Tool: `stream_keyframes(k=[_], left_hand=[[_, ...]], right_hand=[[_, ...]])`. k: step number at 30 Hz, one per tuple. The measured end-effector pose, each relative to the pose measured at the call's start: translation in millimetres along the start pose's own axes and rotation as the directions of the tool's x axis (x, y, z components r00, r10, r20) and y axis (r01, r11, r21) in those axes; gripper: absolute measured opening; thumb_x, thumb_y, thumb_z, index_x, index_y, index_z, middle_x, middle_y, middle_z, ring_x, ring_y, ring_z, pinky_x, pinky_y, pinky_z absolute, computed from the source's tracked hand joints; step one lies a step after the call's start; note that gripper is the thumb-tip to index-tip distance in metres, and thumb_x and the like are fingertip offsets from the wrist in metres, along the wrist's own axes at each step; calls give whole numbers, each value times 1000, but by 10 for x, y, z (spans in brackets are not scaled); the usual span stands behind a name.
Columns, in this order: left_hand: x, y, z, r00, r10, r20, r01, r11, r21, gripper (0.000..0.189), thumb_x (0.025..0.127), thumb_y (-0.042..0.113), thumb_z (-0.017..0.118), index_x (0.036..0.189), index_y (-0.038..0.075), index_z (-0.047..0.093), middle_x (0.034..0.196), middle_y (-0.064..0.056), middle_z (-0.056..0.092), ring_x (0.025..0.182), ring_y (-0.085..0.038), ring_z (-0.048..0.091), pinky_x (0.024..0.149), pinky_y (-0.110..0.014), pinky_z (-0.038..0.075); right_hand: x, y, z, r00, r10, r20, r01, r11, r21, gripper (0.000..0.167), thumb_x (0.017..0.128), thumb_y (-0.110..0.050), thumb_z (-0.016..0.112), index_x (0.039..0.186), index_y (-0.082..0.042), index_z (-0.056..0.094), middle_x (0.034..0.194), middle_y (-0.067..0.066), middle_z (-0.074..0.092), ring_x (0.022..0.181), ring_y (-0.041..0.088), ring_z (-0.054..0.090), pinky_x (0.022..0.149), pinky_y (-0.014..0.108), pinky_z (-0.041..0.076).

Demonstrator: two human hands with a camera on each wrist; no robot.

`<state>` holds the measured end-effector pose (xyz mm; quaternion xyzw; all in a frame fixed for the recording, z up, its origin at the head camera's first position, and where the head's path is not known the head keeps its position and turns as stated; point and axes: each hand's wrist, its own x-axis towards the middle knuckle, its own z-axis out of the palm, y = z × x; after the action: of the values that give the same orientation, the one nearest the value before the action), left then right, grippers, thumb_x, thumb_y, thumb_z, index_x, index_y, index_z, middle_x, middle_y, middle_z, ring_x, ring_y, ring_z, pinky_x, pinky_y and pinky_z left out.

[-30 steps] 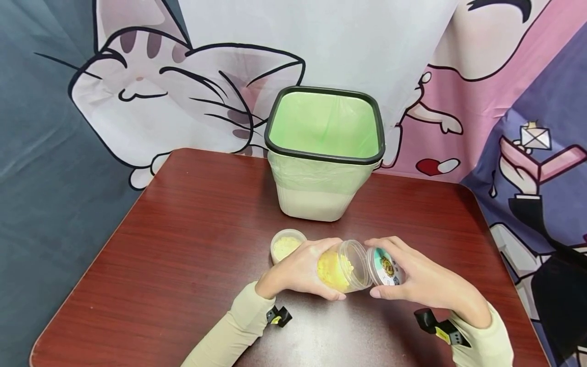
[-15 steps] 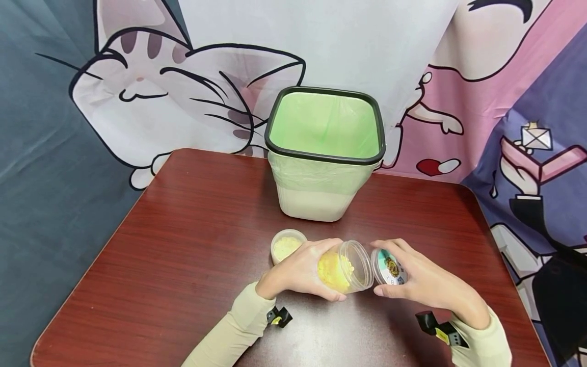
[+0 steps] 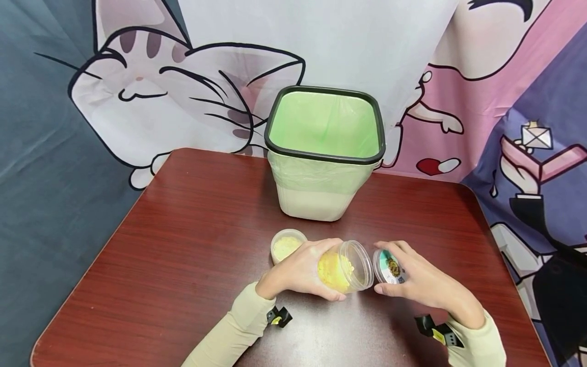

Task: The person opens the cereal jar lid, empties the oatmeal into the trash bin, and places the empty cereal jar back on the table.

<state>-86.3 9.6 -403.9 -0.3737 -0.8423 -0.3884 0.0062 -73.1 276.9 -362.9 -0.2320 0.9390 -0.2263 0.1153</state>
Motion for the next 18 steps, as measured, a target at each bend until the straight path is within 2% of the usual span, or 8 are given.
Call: stream_keyframes(k=[4, 8, 12, 18], left_hand=[[-1, 2, -5, 1000, -7, 4, 7, 1000, -4, 84, 55, 59, 76, 124, 22, 46, 106, 15, 55, 88, 4, 50, 77, -10, 39], [0, 2, -1, 1000, 0, 5, 0, 1000, -1, 84, 55, 58, 76, 124, 22, 46, 107, 15, 55, 89, 5, 50, 77, -9, 39], [-1, 0, 4, 1000, 2, 9, -2, 1000, 2, 84, 55, 59, 76, 124, 23, 46, 106, 15, 55, 88, 5, 50, 77, -9, 39], [-10, 2, 23, 1000, -4, 9, 4, 1000, -2, 83, 55, 59, 76, 123, 22, 47, 104, 15, 54, 88, 5, 50, 75, -10, 40]], right_hand=[[7, 61, 48, 1000, -2, -27, 1, 1000, -20, 78, 67, -52, 74, 131, -24, 41, 115, 0, 43, 91, 13, 47, 67, 22, 47], [17, 111, 118, 999, -5, -40, 4, 1000, -30, 77, 67, -52, 74, 130, -21, 42, 117, 6, 41, 97, 23, 43, 66, 30, 45], [32, 140, 181, 999, 10, -53, -12, 999, -35, 75, 66, -46, 78, 127, -19, 44, 117, 11, 37, 98, 31, 38, 64, 33, 39], [49, 160, 245, 998, 27, -50, -29, 998, -51, 74, 65, -38, 80, 125, -13, 46, 116, 15, 38, 97, 33, 37, 66, 34, 36]])
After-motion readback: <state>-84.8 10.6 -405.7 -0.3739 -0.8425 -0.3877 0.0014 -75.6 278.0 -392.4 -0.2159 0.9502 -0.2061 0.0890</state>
